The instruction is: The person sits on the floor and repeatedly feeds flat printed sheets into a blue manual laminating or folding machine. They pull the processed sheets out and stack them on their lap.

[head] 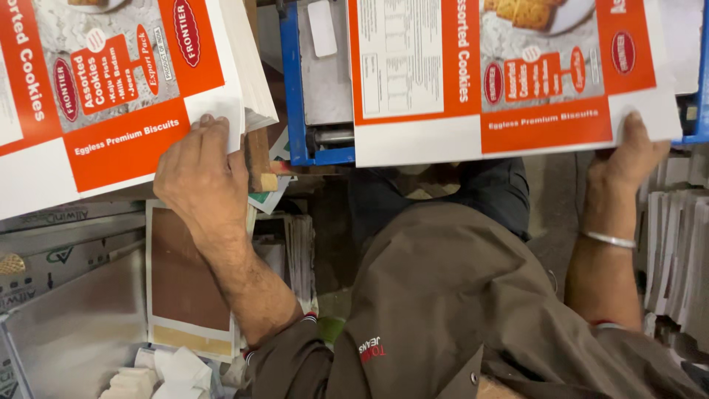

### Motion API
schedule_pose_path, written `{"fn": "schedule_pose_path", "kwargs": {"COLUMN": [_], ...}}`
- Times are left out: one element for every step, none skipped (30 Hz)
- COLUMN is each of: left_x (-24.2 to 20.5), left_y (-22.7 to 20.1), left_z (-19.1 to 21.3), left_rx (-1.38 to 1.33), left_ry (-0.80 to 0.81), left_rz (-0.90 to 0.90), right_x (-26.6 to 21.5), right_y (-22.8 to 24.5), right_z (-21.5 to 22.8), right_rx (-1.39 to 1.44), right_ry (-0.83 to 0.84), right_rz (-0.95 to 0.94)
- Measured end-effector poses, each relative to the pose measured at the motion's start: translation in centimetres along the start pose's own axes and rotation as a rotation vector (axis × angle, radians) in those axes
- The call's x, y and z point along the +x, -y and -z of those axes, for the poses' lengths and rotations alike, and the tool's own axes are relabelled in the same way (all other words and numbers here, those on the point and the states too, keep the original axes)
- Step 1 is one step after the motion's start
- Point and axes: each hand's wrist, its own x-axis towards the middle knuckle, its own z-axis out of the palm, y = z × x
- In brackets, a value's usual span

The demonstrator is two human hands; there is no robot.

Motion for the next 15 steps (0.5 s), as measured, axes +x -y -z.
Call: {"fn": "schedule_pose_path", "kwargs": {"left_x": [0.0,0.1,0.2,0.3,0.3,0.3,0.4,0.5,0.5,0.6,0.7,0.8,0.8,0.7,0.6], "left_y": [0.0,-0.1,-0.1,-0.2,-0.3,-0.4,-0.6,-0.7,-0.9,-1.0,-1.0,-0.8,-0.5,0.1,1.0], "left_z": [0.0,0.1,0.1,0.2,0.3,0.4,0.5,0.7,0.9,1.1,1.3,1.5,1.6,1.8,2.1], "left_rx": [-0.005,-0.004,-0.004,-0.004,-0.010,-0.017,-0.022,-0.022,-0.021,-0.020,-0.048,-0.076,-0.104,-0.159,-0.216], "left_ry": [0.005,0.002,0.001,0.000,0.006,0.011,0.016,0.035,0.054,0.073,0.088,0.103,0.118,0.131,0.146], "left_rz": [0.000,0.002,0.004,0.006,0.009,0.012,0.015,0.018,0.021,0.024,0.018,0.013,0.007,-0.008,-0.023], "right_x": [0.9,1.8,2.5,3.2,3.8,4.1,4.3,3.9,3.0,2.0,1.4,0.8,0.3,-0.4,-1.0], "right_y": [-0.3,-0.9,-1.7,-2.4,-3.4,-4.4,-4.9,-5.2,-5.6,-5.8,-5.9,-5.9,-5.8,-5.5,-4.9], "right_z": [-0.5,-1.0,-1.3,-1.5,-1.7,-2.0,-2.0,-1.9,-1.8,-1.9,-2.2,-2.5,-2.8,-3.0,-3.0], "right_rx": [0.065,0.091,0.116,0.140,0.144,0.147,0.151,0.095,0.039,-0.016,-0.022,-0.028,-0.035,-0.040,-0.046], "right_ry": [0.019,-0.018,-0.057,-0.096,-0.102,-0.107,-0.112,-0.097,-0.081,-0.062,-0.027,0.008,0.043,0.070,0.095], "right_rz": [0.000,-0.025,-0.049,-0.073,-0.110,-0.146,-0.182,-0.264,-0.346,-0.428,-0.430,-0.432,-0.433,-0.455,-0.476]}}
